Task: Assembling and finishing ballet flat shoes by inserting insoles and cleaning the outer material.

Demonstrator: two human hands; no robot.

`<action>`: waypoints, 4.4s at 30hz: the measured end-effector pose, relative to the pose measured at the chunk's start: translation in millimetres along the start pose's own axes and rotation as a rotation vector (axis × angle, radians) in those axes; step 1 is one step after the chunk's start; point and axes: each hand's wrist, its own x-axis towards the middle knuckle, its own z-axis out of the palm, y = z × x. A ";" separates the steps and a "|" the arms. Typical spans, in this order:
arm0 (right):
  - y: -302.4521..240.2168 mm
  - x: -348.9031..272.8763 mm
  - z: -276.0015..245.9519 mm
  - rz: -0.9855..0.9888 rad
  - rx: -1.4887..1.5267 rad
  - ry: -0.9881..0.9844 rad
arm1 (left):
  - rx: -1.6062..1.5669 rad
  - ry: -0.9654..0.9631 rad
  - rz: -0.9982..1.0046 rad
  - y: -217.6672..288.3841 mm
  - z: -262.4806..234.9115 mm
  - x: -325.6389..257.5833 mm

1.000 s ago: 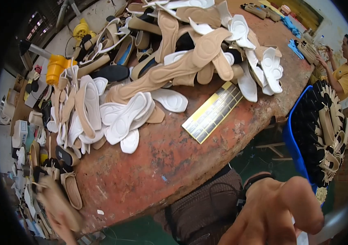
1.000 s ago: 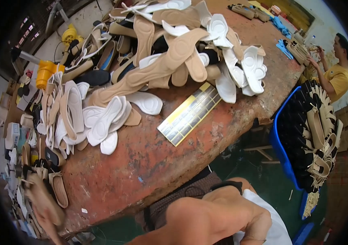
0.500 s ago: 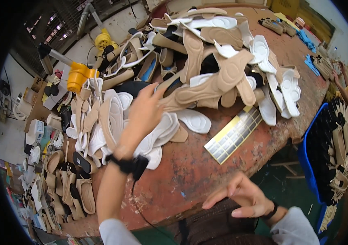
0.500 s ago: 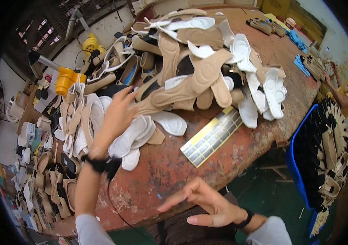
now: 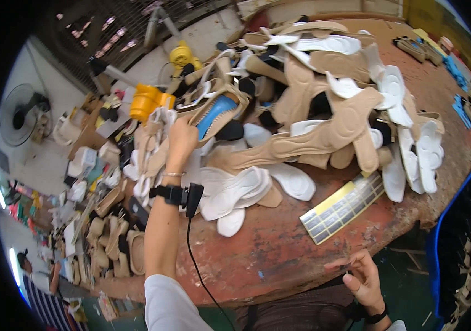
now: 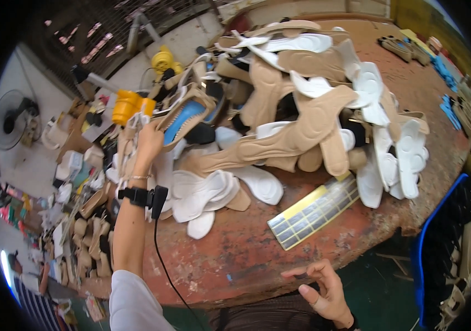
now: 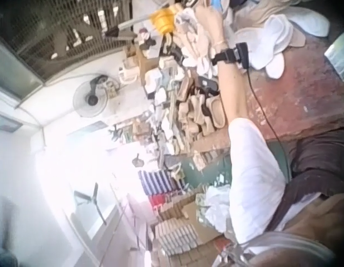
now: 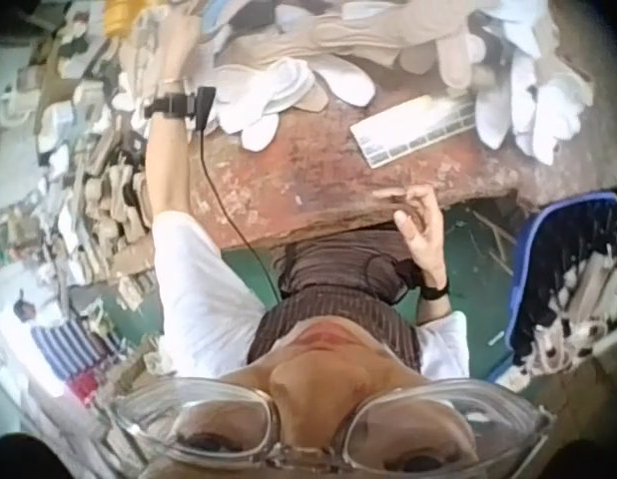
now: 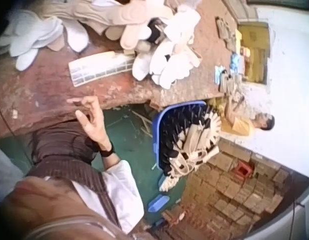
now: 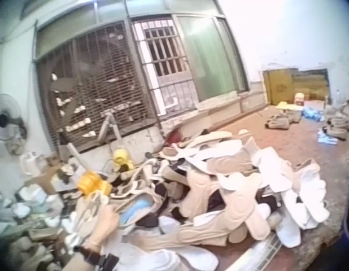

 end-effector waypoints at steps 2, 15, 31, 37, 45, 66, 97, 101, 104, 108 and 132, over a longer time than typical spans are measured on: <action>-5.4 9.2 3.1 0.007 -0.082 -0.052 | -0.603 -0.098 -0.240 -16.5 -35.6 -41.5; -19.6 88.0 101.4 -0.578 -0.923 -0.745 | -2.629 -1.188 -0.958 -3.9 -36.4 -404.3; 24.1 107.5 120.6 -0.264 -1.457 -0.211 | -2.100 -1.217 -0.921 -25.3 -57.2 -427.7; 79.5 231.8 129.9 -1.031 -1.383 -0.327 | -1.168 -0.847 -0.493 -20.5 -56.4 -406.1; 75.2 268.9 115.8 -0.619 -1.420 -0.349 | -0.453 -0.462 -0.334 -0.8 -57.4 -409.3; 35.6 66.1 26.7 0.218 -0.450 0.035 | -0.607 0.023 -0.073 -21.1 -1.5 -463.0; 159.6 91.7 182.6 -0.439 -1.057 -1.056 | -0.877 0.141 -0.112 -29.4 30.5 -477.0; 178.2 99.2 181.6 -0.669 -0.852 -1.098 | -0.925 0.133 -0.124 -31.2 31.3 -477.4; 179.0 97.5 183.2 -0.641 -0.863 -1.226 | -0.947 0.006 -0.250 -26.9 17.1 -463.8; 164.4 74.5 192.8 -0.579 -1.131 -1.111 | -0.828 0.113 -0.209 -27.6 22.3 -463.7; 119.1 31.7 138.2 -0.471 -1.412 -0.452 | -0.301 -0.434 0.048 78.9 -23.4 -432.2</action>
